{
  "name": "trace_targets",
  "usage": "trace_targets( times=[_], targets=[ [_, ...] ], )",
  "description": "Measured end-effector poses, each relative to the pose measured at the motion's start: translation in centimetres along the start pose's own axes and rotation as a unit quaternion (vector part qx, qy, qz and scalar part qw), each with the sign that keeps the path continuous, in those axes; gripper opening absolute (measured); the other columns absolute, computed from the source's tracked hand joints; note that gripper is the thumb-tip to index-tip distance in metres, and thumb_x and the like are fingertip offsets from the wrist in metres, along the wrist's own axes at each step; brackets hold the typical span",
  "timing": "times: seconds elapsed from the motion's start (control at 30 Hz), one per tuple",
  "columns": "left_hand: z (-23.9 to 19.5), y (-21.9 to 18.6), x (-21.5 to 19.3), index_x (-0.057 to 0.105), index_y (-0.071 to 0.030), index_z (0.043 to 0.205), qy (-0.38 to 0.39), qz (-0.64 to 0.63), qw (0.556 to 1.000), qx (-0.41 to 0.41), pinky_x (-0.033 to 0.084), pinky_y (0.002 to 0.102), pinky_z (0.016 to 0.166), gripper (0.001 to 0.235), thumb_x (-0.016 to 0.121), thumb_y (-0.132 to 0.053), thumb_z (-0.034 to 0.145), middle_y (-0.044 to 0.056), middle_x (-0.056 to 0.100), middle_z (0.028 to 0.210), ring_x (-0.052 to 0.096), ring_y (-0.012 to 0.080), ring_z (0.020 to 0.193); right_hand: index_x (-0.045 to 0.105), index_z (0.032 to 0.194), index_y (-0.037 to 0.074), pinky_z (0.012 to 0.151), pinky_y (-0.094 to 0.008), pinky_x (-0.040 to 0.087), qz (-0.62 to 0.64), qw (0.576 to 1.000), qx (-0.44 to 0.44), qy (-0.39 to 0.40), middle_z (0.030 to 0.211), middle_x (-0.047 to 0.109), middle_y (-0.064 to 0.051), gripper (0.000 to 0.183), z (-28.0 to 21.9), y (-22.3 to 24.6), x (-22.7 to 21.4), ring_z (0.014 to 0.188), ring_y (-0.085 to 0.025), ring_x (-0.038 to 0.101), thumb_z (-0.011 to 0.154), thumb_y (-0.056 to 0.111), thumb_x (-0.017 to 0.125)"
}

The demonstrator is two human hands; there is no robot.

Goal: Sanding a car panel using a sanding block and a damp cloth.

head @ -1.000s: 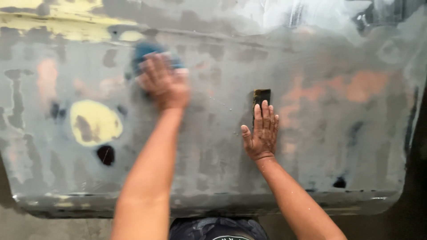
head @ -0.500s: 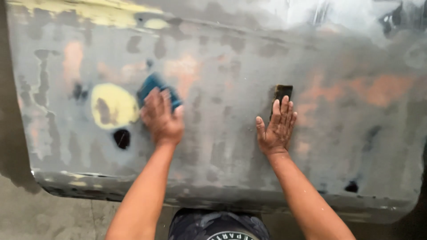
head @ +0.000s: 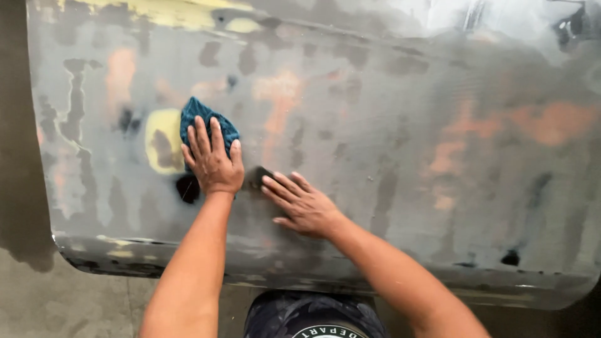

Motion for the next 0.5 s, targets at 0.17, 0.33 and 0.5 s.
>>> trace_targets(
  times=[0.17, 0.33, 0.5],
  targets=[
    [0.3, 0.1, -0.5, 0.039, -0.009, 0.163, -0.013, -0.003, 1.0, 0.01, 0.012, 0.064, 0.124, 0.07, 0.05, -0.046, 0.105, 0.019, 0.025, 0.171, 0.021, 0.041, 0.158, 0.03, 0.163, 0.01, 0.125, -0.064, 0.008, -0.121, 0.973, 0.196, -0.027, 0.171, 0.021, -0.014, 0.07, -2.8, -14.0, -8.7, 0.158, -0.037, 0.015, 0.105, 0.045, 0.043],
    [0.8, -0.2, -0.5, 0.041, -0.008, 0.161, -0.022, -0.007, 1.0, 0.017, 0.012, 0.063, 0.123, 0.069, 0.049, -0.046, 0.104, 0.019, 0.026, 0.17, 0.022, 0.0409, 0.156, 0.024, 0.163, 0.0, 0.125, -0.059, 0.008, -0.122, 0.891, 0.383, -0.21, 0.17, 0.017, -0.023, 0.078, 0.8, -15.6, -14.6, 0.158, -0.04, 0.012, 0.106, 0.049, 0.048],
    [0.0, 0.4, -0.3, 0.042, -0.009, 0.161, -0.021, -0.016, 1.0, 0.013, 0.014, 0.062, 0.124, 0.067, 0.048, -0.043, 0.104, 0.019, 0.028, 0.17, 0.024, 0.0405, 0.157, 0.021, 0.163, 0.013, 0.124, -0.057, 0.013, -0.025, 0.997, 0.054, 0.047, 0.171, 0.018, -0.011, 0.079, 5.7, -2.0, -2.1, 0.158, -0.033, 0.015, 0.1, 0.054, 0.044]
  ],
)
Point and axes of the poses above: each hand's wrist, its own z-axis towards the middle knuckle, its own x-axis out of the palm, y = z × x, the point moved 9 cm from there along z, towards the middle knuckle
